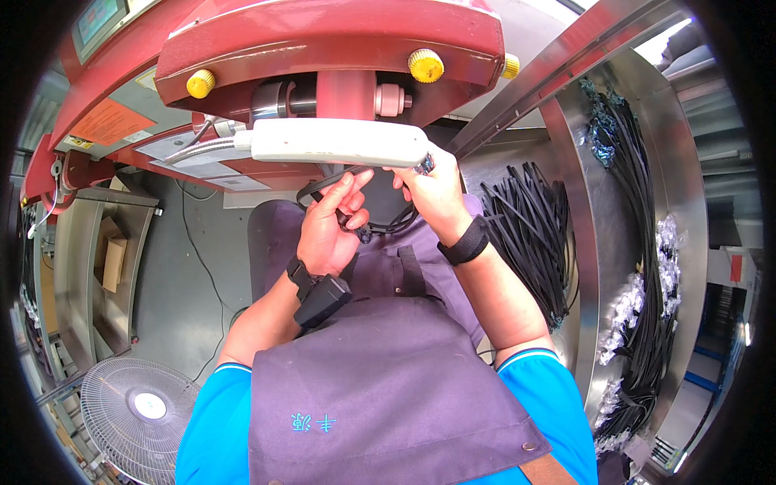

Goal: Assembling and organizing black electronic cables with connectors using a specialized workstation machine.

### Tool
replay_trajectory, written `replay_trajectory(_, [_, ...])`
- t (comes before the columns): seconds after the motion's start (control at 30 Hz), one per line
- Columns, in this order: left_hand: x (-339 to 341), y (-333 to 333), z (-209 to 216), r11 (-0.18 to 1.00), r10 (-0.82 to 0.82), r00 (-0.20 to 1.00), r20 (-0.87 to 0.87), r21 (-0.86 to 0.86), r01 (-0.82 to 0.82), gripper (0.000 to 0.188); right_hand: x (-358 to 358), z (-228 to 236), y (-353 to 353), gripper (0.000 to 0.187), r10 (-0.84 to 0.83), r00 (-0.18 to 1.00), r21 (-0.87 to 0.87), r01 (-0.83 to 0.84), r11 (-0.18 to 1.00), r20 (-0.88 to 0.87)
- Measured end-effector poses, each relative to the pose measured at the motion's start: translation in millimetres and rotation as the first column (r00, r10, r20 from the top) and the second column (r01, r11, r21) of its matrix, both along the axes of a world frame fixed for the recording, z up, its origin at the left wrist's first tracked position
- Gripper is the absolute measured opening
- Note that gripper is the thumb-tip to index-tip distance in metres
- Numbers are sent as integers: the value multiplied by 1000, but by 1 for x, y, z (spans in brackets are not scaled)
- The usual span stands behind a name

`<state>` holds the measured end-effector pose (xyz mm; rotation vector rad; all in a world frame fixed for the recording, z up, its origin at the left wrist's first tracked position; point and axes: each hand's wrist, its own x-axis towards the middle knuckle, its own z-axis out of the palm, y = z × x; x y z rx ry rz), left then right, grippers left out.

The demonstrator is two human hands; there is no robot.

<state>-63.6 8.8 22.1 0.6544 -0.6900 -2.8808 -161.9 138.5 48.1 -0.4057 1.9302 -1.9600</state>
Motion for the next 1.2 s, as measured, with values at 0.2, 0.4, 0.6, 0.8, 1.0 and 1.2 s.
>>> replay_trajectory(0.2, [-3,0,2,1000,13,1000,22,6,-13,10,-6,-4,-2,11,2,999,46,-1,999,-35])
replay_trajectory(0.4, [-6,2,4,1000,6,1000,20,18,-6,9,-8,-3,0,15,2,1000,23,-1,1000,-30])
replay_trajectory(0.6, [1,4,9,999,-9,1000,6,51,9,8,-1,-7,7,12,10,1000,-115,-11,993,-9])
replay_trajectory(0.8, [3,13,9,1000,-3,1000,25,1,3,9,6,-19,13,16,70,992,-103,-81,991,-102])
replay_trajectory(1.0, [5,4,11,1000,14,996,91,-22,-12,13,9,-11,17,20,113,985,-3,-114,993,-133])
replay_trajectory(1.2, [2,-2,-2,998,-59,978,202,16,57,19,18,0,15,27,147,981,12,-146,989,-128])
